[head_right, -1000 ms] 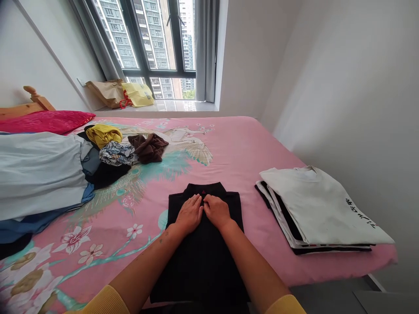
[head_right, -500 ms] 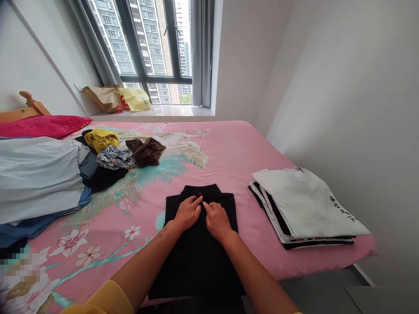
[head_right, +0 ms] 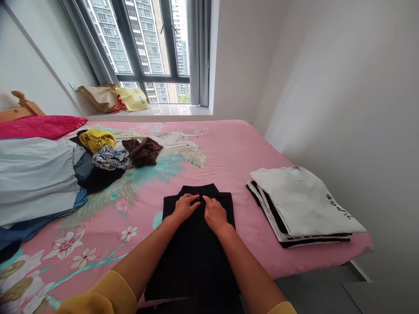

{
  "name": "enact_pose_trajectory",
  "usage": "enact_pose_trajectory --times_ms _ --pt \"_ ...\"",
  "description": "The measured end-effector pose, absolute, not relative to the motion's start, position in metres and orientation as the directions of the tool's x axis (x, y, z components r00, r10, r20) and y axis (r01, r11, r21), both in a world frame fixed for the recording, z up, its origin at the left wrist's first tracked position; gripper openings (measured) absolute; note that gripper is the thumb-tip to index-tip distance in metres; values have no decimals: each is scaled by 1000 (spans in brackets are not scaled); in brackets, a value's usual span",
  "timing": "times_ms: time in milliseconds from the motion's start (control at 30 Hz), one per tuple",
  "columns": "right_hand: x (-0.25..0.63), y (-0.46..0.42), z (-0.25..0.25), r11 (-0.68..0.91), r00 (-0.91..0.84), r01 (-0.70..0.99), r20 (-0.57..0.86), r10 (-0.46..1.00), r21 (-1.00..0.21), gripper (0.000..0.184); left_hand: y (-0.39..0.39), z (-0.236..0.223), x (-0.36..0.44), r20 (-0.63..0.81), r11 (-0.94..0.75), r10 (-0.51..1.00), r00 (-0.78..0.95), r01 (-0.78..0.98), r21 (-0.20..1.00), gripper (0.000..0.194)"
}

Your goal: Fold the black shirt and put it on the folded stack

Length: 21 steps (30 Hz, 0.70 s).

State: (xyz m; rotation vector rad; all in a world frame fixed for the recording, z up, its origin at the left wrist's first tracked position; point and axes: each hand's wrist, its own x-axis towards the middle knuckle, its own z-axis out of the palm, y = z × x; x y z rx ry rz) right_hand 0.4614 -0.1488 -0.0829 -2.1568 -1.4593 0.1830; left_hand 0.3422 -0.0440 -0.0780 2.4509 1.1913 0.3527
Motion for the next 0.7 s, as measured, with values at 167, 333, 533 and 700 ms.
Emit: enact_pose_trajectory --times_ms 167,333,533,700 --pt "468 -133 -79 -220 370 841 229 901 -494 42 -51 -79 339 100 -584 790 605 694 420 39" --pt "479 -124 -79 -228 300 901 150 942 -369 44 -49 -80 349 92 -601 782 616 707 373 36" --pt "493 -111 -74 -154 192 955 134 972 -252 53 -52 -82 345 143 -648 750 645 675 353 43" --pt "505 -102 -65 -117 143 977 140 980 -181 38 -60 -86 339 224 -742 668 710 609 281 46"
